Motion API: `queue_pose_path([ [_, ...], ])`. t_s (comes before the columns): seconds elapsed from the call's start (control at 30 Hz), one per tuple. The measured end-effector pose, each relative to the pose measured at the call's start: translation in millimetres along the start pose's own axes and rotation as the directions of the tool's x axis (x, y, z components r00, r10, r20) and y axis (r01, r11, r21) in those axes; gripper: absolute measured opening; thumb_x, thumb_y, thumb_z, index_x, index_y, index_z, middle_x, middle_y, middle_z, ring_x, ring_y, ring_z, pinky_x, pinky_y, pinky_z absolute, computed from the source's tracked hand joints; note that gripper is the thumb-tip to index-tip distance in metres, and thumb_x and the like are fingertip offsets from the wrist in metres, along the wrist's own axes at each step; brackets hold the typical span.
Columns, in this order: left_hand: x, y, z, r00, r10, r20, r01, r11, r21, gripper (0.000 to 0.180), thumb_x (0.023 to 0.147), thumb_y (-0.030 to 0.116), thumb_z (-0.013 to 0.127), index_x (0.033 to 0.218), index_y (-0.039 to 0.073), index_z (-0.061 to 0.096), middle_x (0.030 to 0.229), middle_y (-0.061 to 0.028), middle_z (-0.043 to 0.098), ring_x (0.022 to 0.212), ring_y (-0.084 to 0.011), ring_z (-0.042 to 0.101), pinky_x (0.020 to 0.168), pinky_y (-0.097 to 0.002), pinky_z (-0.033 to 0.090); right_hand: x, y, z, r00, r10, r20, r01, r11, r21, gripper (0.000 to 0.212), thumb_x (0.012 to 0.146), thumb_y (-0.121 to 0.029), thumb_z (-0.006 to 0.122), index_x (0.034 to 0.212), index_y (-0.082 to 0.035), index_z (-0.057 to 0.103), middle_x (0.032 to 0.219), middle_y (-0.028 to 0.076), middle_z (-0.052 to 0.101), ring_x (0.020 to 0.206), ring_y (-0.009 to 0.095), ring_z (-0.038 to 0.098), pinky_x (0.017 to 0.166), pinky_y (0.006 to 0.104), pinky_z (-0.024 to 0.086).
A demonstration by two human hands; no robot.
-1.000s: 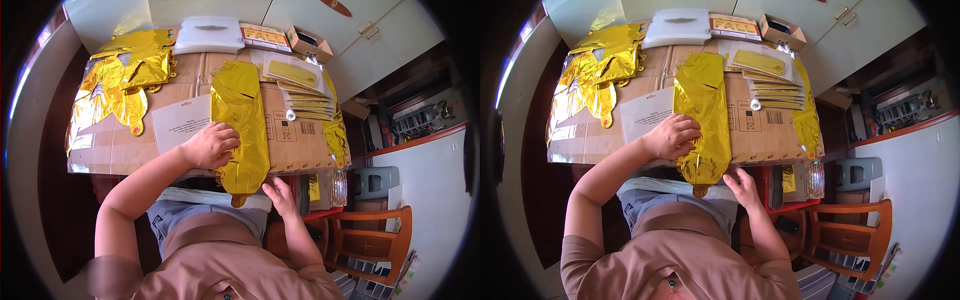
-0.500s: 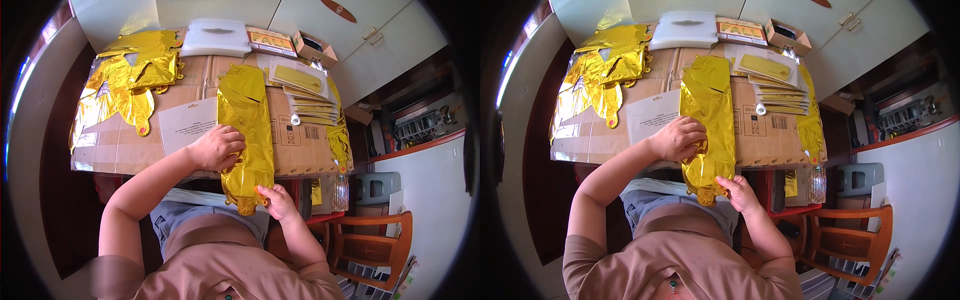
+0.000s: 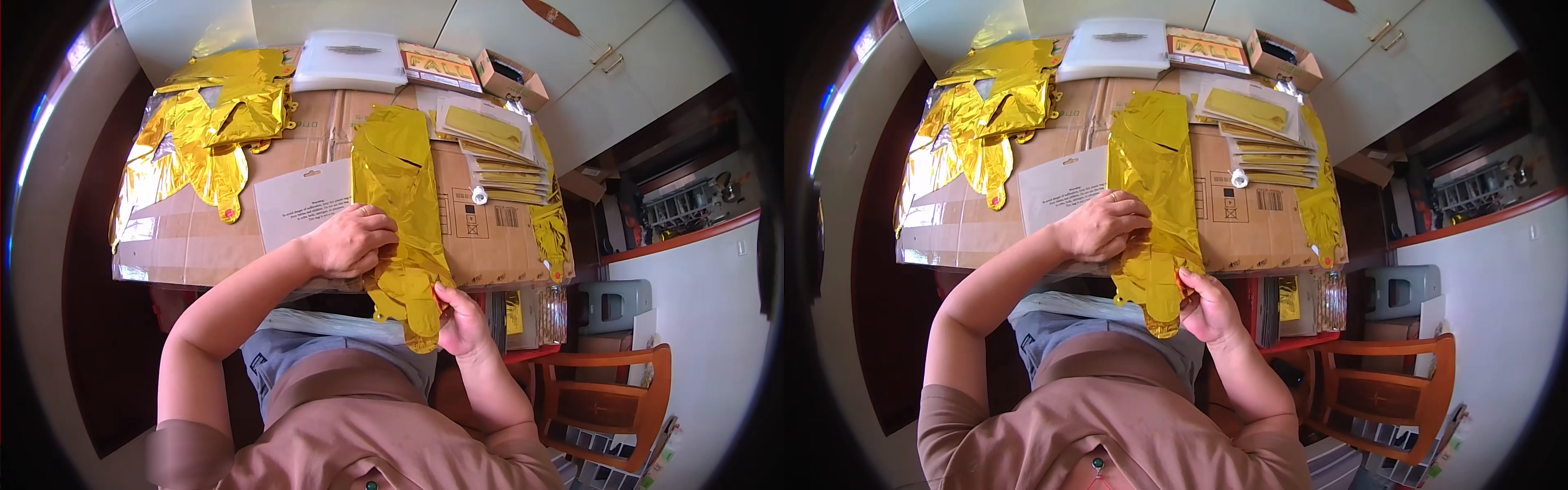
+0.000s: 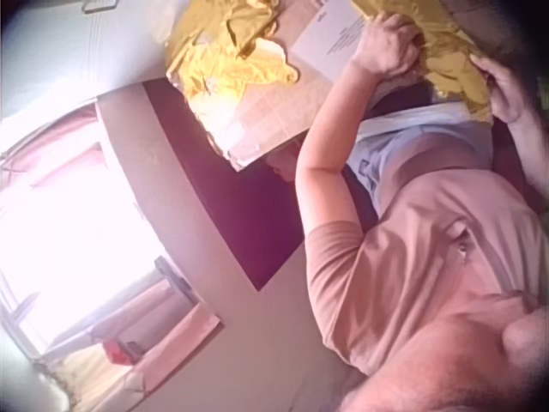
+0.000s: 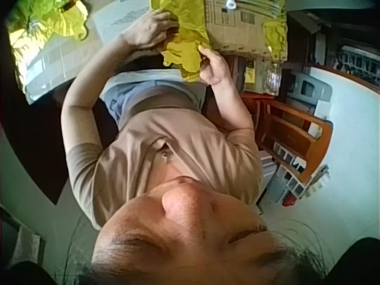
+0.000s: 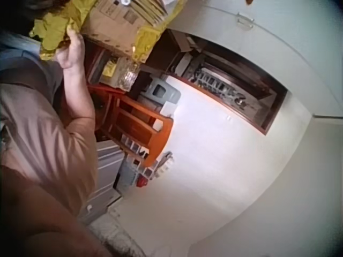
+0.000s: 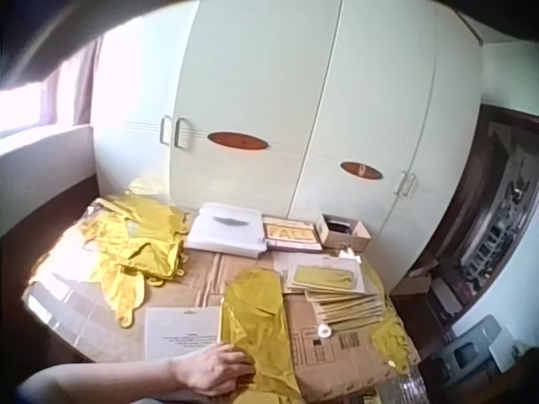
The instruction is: Folding gold foil balloons into neat squares on a table.
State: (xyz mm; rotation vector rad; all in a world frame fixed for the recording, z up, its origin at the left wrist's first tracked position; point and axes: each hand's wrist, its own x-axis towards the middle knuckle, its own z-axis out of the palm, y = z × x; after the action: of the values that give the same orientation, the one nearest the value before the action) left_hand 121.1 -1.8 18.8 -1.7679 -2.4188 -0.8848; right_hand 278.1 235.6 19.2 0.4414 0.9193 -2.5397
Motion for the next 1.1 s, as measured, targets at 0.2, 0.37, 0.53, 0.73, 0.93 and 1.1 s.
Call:
queue_pose_path([
  [0.2,0,-5,-6,0.999,0.032,0.037,-0.028,0.996,-0.089,0.050,0.079,0.015,0.054,0.125,-0.001,0.063,0.128,-0.0193,0.061,0.122,-0.0372,0.057,0.108,-0.0472,0.041,13,-11,-6,0.990,-0.019,0.140,0.015,0.999,0.031,0.040,0.105,-0.020,0.050,0.137,0.002,0.054,0.127,0.012,0.068,0.115,0.022,0.067,0.103,0.0398,0.052],
  [0.37,-8,-5,-13,0.990,0.065,-0.126,-0.070,0.997,-0.037,0.058,0.075,0.010,0.056,0.131,-0.003,0.059,0.131,-0.0216,0.060,0.127,-0.0390,0.055,0.113,-0.0522,0.038,12,-13,-2,0.994,-0.006,0.108,0.007,1.000,-0.008,0.038,0.104,-0.020,0.050,0.135,0.002,0.055,0.125,0.012,0.069,0.114,0.022,0.067,0.102,0.0391,0.052],
  [0.53,-29,13,-28,0.981,-0.018,-0.191,0.019,1.000,0.001,0.064,0.070,0.001,0.058,0.134,-0.001,0.057,0.131,-0.0201,0.059,0.124,-0.0367,0.056,0.110,-0.0506,0.041,10,-10,-10,0.985,0.035,0.168,-0.045,0.998,0.054,0.038,0.104,-0.019,0.051,0.136,0.001,0.055,0.125,0.012,0.069,0.115,0.022,0.067,0.103,0.0394,0.052],
  [0.73,-36,36,-15,0.981,-0.070,-0.182,0.097,0.985,0.140,0.067,0.070,0.010,0.072,0.135,0.002,0.056,0.128,-0.0161,0.061,0.119,-0.0329,0.058,0.103,-0.0448,0.045,7,-13,-5,0.983,0.086,0.161,-0.105,0.988,0.113,0.041,0.104,-0.018,0.050,0.141,0.001,0.051,0.131,0.013,0.066,0.120,0.024,0.065,0.106,0.0418,0.051],
  [0.93,-31,27,1,0.975,-0.014,-0.222,0.076,0.959,0.272,0.064,0.071,0.024,0.079,0.130,0.006,0.060,0.116,-0.0085,0.065,0.104,-0.0254,0.063,0.093,-0.0402,0.047,3,-14,-6,0.981,0.112,0.157,-0.133,0.982,0.134,0.044,0.104,-0.018,0.050,0.143,0.001,0.047,0.135,0.015,0.064,0.123,0.026,0.063,0.107,0.0442,0.050],
  [1.1,-28,24,10,0.963,0.045,-0.265,0.046,0.943,0.329,0.057,0.074,0.028,0.079,0.125,0.008,0.062,0.104,-0.0043,0.065,0.091,-0.0221,0.065,0.083,-0.0377,0.049,3,-14,-8,0.977,0.151,0.152,-0.165,0.982,0.087,0.045,0.103,-0.019,0.052,0.143,0.002,0.048,0.134,0.014,0.064,0.122,0.026,0.064,0.105,0.0448,0.051],
])
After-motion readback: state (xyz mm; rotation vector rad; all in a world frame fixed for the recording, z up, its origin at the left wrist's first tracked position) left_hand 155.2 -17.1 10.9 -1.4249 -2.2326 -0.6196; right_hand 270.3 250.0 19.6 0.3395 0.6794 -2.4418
